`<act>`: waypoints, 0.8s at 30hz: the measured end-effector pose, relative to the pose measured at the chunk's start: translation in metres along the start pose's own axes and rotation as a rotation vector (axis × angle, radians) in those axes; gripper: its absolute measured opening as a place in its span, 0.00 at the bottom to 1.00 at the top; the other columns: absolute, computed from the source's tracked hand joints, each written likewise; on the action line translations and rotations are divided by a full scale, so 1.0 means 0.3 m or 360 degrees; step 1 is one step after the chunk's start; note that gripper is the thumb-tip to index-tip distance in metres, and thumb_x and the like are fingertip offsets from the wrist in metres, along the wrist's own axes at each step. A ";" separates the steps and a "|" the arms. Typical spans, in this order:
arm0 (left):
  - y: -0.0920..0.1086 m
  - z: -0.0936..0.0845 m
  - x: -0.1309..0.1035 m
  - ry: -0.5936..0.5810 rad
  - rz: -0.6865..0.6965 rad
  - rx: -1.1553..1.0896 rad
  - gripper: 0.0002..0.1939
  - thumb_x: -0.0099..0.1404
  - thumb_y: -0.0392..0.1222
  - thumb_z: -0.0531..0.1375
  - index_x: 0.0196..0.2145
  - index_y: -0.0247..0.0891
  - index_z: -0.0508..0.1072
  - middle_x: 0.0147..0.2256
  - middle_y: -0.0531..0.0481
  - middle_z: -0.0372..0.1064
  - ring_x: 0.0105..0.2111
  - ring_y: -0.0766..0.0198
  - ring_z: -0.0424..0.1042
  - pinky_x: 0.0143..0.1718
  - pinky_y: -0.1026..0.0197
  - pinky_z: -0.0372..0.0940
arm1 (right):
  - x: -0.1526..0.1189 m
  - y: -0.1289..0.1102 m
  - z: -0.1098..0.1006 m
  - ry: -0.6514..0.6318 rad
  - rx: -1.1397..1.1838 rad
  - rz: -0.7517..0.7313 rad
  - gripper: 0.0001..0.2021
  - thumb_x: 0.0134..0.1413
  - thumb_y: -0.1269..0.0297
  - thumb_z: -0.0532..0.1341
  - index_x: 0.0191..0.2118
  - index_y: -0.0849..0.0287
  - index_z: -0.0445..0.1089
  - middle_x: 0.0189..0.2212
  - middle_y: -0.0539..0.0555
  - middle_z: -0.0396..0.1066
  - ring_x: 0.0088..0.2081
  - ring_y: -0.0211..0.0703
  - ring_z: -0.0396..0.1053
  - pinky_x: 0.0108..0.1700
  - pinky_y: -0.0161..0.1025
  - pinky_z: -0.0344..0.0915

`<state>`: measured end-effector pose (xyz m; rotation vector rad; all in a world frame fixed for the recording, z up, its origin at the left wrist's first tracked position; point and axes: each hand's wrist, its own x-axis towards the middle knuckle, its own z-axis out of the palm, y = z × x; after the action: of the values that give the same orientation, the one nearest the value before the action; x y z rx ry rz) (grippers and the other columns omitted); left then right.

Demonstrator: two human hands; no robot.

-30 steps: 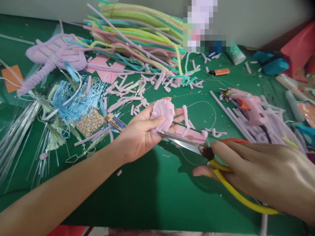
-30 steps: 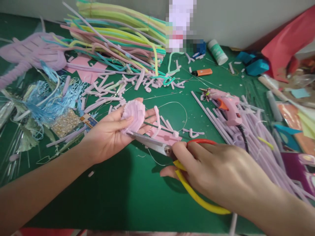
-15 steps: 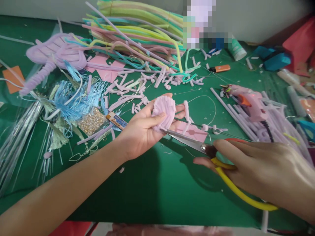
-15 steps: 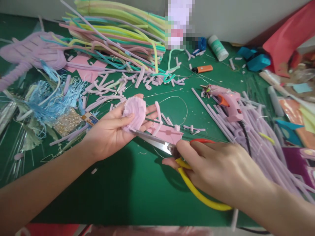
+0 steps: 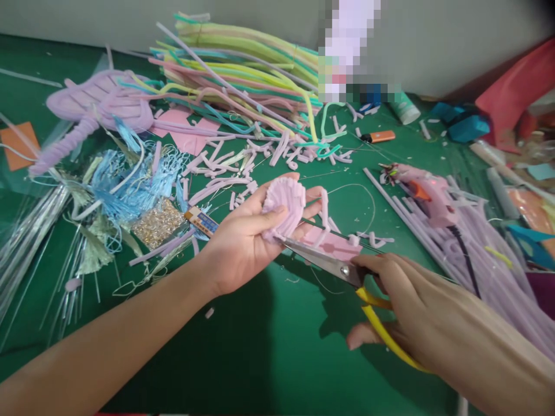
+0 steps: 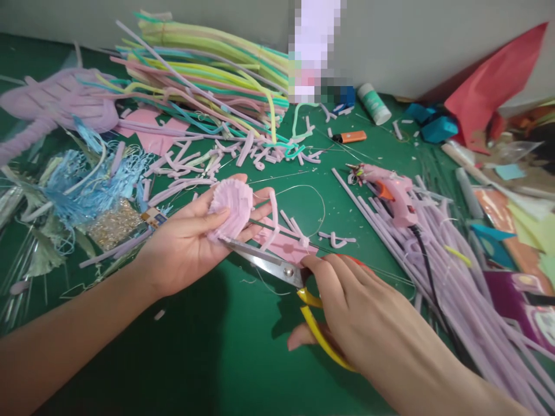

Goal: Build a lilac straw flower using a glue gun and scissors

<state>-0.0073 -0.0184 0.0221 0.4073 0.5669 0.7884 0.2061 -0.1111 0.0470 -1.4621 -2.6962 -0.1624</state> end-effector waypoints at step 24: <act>0.001 -0.006 -0.013 -0.0017 -0.0073 -0.0139 0.24 0.72 0.32 0.49 0.64 0.39 0.58 0.54 0.41 0.73 0.59 0.55 0.68 0.64 0.48 0.58 | -0.032 -0.021 0.049 0.0235 -0.0212 0.0070 0.19 0.70 0.54 0.47 0.49 0.66 0.65 0.28 0.54 0.77 0.23 0.43 0.75 0.21 0.37 0.62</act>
<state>-0.0109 -0.0208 0.0221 0.3168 0.5278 0.7639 0.2058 -0.1205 0.0310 -1.4779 -2.5777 -0.4370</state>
